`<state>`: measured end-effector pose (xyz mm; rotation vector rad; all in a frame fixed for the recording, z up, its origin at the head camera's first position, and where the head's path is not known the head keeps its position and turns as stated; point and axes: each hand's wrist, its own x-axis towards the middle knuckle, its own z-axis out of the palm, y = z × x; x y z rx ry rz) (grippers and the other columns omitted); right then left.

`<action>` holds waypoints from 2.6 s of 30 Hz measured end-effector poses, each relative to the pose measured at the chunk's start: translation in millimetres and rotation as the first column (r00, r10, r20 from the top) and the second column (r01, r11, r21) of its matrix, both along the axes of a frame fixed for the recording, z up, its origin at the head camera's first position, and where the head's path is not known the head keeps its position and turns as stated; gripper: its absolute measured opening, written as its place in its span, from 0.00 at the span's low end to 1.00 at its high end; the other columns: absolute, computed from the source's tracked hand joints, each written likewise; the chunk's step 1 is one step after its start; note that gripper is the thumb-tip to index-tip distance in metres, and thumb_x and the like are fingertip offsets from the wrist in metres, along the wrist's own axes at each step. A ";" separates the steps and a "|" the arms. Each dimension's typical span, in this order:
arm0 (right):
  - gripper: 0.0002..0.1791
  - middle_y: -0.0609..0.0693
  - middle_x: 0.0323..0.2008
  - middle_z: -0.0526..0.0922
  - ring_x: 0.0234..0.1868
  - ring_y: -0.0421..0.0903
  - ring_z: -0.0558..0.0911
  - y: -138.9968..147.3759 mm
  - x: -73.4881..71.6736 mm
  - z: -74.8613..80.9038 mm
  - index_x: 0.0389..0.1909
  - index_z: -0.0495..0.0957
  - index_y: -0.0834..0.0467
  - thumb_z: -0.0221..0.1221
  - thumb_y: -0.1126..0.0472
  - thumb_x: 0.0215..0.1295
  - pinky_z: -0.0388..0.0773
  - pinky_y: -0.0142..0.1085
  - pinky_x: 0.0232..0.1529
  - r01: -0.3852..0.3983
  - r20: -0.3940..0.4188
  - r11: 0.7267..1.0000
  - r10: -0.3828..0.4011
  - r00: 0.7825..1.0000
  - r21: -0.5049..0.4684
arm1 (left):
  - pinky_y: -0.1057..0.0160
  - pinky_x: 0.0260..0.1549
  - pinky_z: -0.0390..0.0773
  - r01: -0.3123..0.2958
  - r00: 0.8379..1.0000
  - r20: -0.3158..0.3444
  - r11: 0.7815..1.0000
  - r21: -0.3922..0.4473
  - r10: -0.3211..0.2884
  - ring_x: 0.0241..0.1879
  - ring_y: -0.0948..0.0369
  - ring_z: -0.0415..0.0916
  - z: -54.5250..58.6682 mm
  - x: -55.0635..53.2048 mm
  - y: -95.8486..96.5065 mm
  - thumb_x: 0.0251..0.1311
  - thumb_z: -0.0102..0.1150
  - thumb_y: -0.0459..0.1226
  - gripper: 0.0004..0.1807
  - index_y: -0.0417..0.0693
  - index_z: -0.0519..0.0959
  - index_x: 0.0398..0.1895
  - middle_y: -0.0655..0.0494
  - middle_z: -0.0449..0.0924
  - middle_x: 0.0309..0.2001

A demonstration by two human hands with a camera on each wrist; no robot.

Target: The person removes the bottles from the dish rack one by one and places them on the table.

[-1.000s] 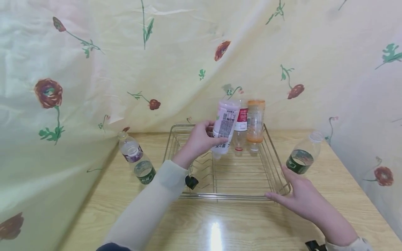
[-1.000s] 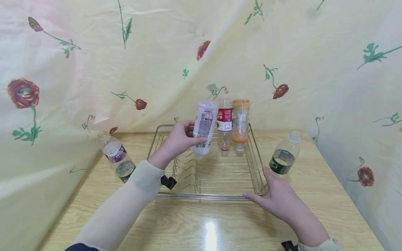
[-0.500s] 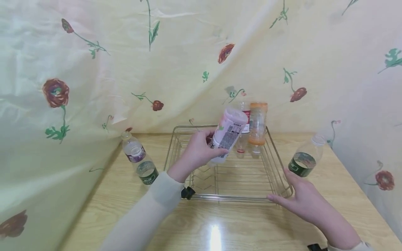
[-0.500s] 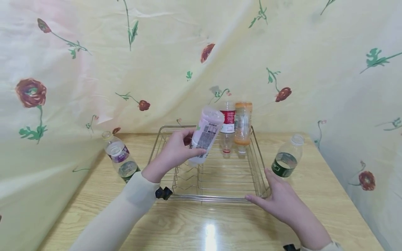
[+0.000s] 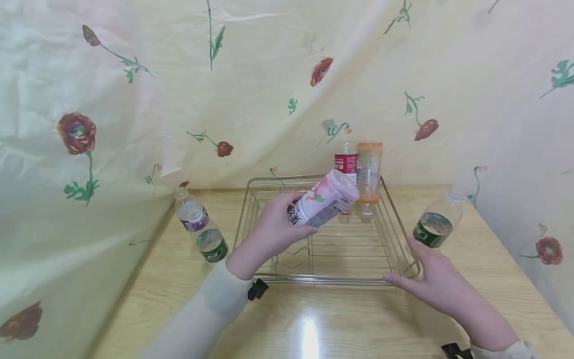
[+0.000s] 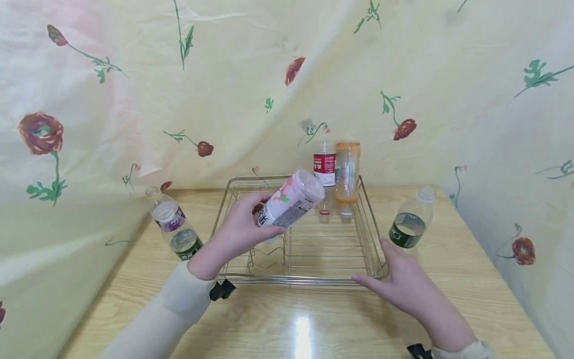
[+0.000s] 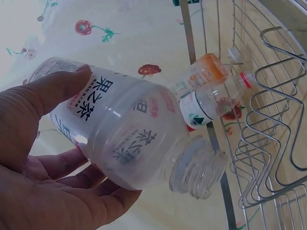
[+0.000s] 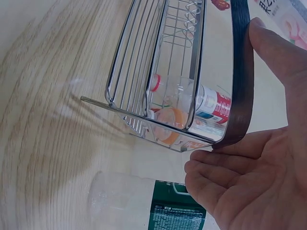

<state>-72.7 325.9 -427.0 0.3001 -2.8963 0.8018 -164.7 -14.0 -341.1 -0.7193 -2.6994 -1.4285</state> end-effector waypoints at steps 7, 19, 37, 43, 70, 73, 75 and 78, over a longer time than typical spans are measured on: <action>0.65 0.81 0.66 0.61 0.63 0.81 0.63 -0.4 0.5 1.4 0.72 0.52 0.80 0.70 0.35 0.57 0.64 0.74 0.57 0.006 0.019 1.000 -0.006 1.000 0.003 | 0.61 0.41 0.81 -0.001 0.998 -0.067 0.998 -0.069 -0.004 0.44 0.60 0.75 -8.2 6.2 -5.3 0.49 0.81 0.36 0.35 0.47 0.77 0.63 0.58 0.79 0.49; 0.63 0.81 0.68 0.60 0.66 0.79 0.61 0.9 -0.4 -0.4 0.73 0.52 0.79 0.73 0.39 0.56 0.63 0.72 0.60 0.001 0.007 0.999 -0.001 1.000 -0.035 | 0.61 0.40 0.78 -0.038 0.985 -0.170 0.979 -0.199 0.003 0.42 0.60 0.74 -20.2 17.9 -9.8 0.43 0.85 0.36 0.36 0.45 0.78 0.59 0.56 0.80 0.47; 0.66 0.77 0.72 0.55 0.69 0.77 0.58 -3.1 -0.5 6.0 0.76 0.47 0.75 0.70 0.34 0.57 0.60 0.72 0.62 0.030 0.071 0.999 -0.028 0.997 -0.022 | 0.61 0.42 0.78 -0.044 0.979 -0.205 0.962 -0.269 -0.012 0.44 0.58 0.73 -17.9 28.7 -18.2 0.40 0.85 0.34 0.38 0.43 0.78 0.59 0.56 0.80 0.48; 0.67 0.77 0.72 0.54 0.69 0.78 0.57 -1.5 2.1 4.6 0.77 0.45 0.74 0.69 0.33 0.57 0.59 0.72 0.63 0.042 0.074 0.999 -0.039 0.997 -0.034 | 0.60 0.43 0.78 -0.025 0.981 -0.191 0.954 -0.300 -0.034 0.45 0.57 0.73 -21.2 29.1 -16.6 0.40 0.85 0.33 0.38 0.43 0.78 0.59 0.54 0.80 0.48; 0.65 0.73 0.75 0.51 0.71 0.75 0.55 -15.2 1.0 26.7 0.80 0.43 0.67 0.69 0.34 0.58 0.58 0.74 0.61 0.007 0.022 0.999 -0.006 1.000 -0.032 | 0.60 0.48 0.77 -0.023 0.969 -0.237 0.922 -0.385 -0.075 0.49 0.57 0.72 -22.4 34.5 -18.2 0.44 0.83 0.36 0.36 0.43 0.77 0.59 0.56 0.78 0.50; 0.64 0.72 0.75 0.53 0.70 0.75 0.57 -21.2 1.1 32.8 0.80 0.46 0.65 0.69 0.34 0.58 0.60 0.74 0.60 -0.006 0.009 0.999 0.006 1.000 -0.041 | 0.59 0.50 0.77 -0.028 0.962 -0.260 0.913 -0.407 -0.086 0.49 0.57 0.72 -21.9 34.8 -17.6 0.45 0.82 0.36 0.35 0.42 0.77 0.59 0.55 0.79 0.50; 0.63 0.72 0.74 0.55 0.70 0.75 0.58 -26.2 1.6 36.2 0.80 0.48 0.64 0.70 0.34 0.56 0.61 0.74 0.59 -0.020 -0.008 0.998 0.020 1.000 -0.052 | 0.59 0.50 0.77 -0.031 0.957 -0.274 0.908 -0.417 -0.094 0.49 0.57 0.72 -21.7 35.1 -17.4 0.45 0.82 0.36 0.35 0.41 0.77 0.59 0.54 0.79 0.51; 0.62 0.70 0.73 0.59 0.70 0.73 0.60 -32.3 3.2 39.7 0.79 0.52 0.64 0.72 0.35 0.55 0.63 0.73 0.59 -0.047 -0.047 0.997 0.044 0.998 -0.068 | 0.58 0.50 0.77 -0.030 0.950 -0.293 0.901 -0.433 -0.109 0.49 0.56 0.73 -21.6 35.9 -16.3 0.45 0.82 0.36 0.35 0.41 0.77 0.58 0.54 0.79 0.51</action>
